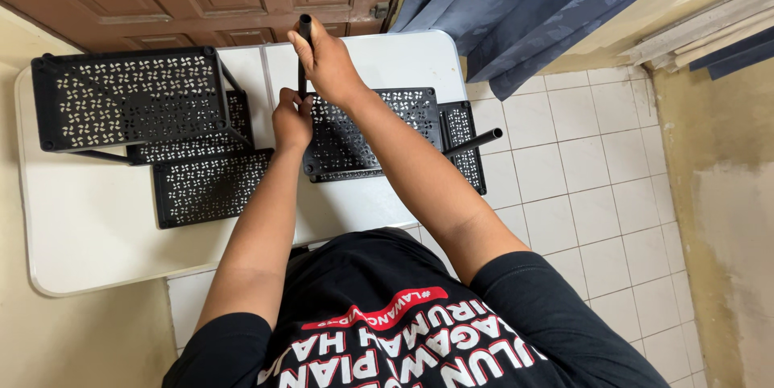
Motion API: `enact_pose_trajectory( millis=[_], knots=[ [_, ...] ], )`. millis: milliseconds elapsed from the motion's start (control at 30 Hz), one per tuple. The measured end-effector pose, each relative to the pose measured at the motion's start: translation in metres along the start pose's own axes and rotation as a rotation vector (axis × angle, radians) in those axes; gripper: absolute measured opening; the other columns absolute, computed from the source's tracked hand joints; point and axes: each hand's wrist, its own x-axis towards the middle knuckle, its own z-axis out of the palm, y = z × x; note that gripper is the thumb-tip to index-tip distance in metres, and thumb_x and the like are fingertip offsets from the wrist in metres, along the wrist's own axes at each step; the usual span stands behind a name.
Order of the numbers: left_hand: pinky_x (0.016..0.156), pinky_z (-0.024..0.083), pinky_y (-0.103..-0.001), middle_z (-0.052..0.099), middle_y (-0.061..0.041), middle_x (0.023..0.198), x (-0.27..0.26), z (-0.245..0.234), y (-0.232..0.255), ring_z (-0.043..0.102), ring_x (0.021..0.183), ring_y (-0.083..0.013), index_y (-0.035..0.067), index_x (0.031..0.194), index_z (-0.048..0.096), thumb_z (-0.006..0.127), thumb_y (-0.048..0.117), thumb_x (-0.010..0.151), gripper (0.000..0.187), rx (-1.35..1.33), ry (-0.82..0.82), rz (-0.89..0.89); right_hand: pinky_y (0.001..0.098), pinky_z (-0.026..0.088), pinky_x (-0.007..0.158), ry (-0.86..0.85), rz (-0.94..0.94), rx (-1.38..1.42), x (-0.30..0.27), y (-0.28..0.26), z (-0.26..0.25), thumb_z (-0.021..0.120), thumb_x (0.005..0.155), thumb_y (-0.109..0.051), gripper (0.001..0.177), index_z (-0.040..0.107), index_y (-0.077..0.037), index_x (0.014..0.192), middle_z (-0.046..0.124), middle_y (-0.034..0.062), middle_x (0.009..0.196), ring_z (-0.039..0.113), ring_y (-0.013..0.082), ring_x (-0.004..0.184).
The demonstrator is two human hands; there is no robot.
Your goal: The person assembles a black plastic rack by inserting cylindrical rods into holes on perforated trays. They align and press the rods into place, then stack additional trays on top to form a multi-tier structure.
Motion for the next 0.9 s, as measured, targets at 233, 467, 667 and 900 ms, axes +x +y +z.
enact_pose_trajectory(
  millis=[233,467,667,900],
  knots=[
    [0.064,0.050,-0.048,0.068,-0.019,0.078,0.004,-0.005,0.004,0.066,0.067,-0.0371,0.005,0.098,0.047,0.072,0.021,0.098,0.030,0.071,-0.047,-0.024,0.0349,0.052,0.054,-0.028,0.008,0.011,-0.002,0.000,-0.003,0.054,0.107,-0.036,0.029,0.051,-0.008,0.103,0.062,0.0072,0.066,0.064,0.0194,0.056],
    [0.071,0.053,-0.049,0.069,-0.021,0.082,0.014,-0.020,0.016,0.068,0.077,-0.0394,0.003,0.096,0.052,0.075,0.023,0.095,0.030,0.162,-0.157,-0.112,0.0336,0.054,0.054,-0.062,0.007,0.022,0.003,0.003,-0.003,0.053,0.106,-0.037,0.029,0.050,-0.008,0.107,0.062,0.0073,0.067,0.066,0.0181,0.056],
    [0.080,0.051,-0.053,0.070,-0.024,0.093,0.014,-0.029,0.032,0.067,0.092,-0.0441,0.000,0.102,0.053,0.070,0.024,0.097,0.030,0.248,-0.246,-0.131,0.0338,0.054,0.054,-0.096,-0.026,0.048,0.003,0.007,-0.006,0.055,0.107,-0.035,0.028,0.049,-0.008,0.107,0.061,0.0067,0.069,0.065,0.0181,0.057],
    [0.087,0.052,-0.051,0.070,-0.027,0.098,0.013,-0.040,0.045,0.067,0.099,-0.0457,-0.002,0.108,0.056,0.069,0.021,0.096,0.029,0.313,-0.291,-0.059,0.0320,0.055,0.054,-0.078,-0.075,0.029,0.005,0.013,-0.005,0.056,0.108,-0.035,0.029,0.052,-0.007,0.107,0.061,0.0050,0.070,0.067,0.0156,0.058]
  ],
)
